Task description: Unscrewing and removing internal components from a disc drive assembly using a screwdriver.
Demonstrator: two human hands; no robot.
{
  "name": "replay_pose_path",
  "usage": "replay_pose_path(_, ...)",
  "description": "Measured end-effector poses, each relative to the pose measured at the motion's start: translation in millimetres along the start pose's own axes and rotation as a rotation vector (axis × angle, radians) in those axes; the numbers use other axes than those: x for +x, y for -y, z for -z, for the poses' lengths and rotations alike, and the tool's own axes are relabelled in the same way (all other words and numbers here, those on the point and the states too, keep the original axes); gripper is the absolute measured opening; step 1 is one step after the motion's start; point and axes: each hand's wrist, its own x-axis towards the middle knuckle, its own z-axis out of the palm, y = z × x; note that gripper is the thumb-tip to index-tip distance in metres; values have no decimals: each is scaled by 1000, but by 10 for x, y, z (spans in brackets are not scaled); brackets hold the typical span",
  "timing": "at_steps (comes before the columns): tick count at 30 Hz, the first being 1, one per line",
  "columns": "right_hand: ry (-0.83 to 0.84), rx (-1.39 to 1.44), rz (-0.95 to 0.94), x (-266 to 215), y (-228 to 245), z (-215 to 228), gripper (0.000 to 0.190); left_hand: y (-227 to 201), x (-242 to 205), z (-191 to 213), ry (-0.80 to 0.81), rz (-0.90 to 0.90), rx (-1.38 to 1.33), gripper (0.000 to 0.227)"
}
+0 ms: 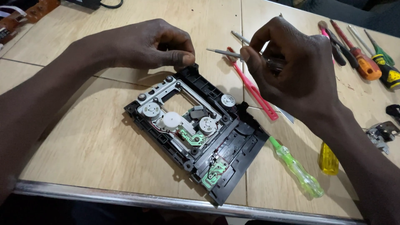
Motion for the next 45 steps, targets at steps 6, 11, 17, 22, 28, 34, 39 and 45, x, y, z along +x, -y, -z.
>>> replay_pose_path(6,10,-2,-21,6,10,7,24,26,16,-1,-4,21,10,35)
replay_pose_path(11,10,9,-6,1,9,3,25,-5,-6,-3,-11,62,-10,33)
replay_pose_path(17,12,-13,10,-5,9,4,25,5,-14,-1,-7,40,-15,33)
replay_pose_path(22,2,4,14,-7,2,2,26,33,-5,8,15,10,-20,39)
replay_pose_path(28,3,-17,17,-12,-5,-4,25,38,-5,8,13,-8,12,39)
replay_pose_path(34,1,-17,21,-14,-8,-4,24,-2,-28,10,14,10,10,41)
replay_pose_path(39,5,-3,34,-8,-9,-4,25,-4,-39,12,22,2,-39,45)
replay_pose_path(45,39,-40,-83,-20,17,-26,27,18,-57,-2,-22,-28,55,44)
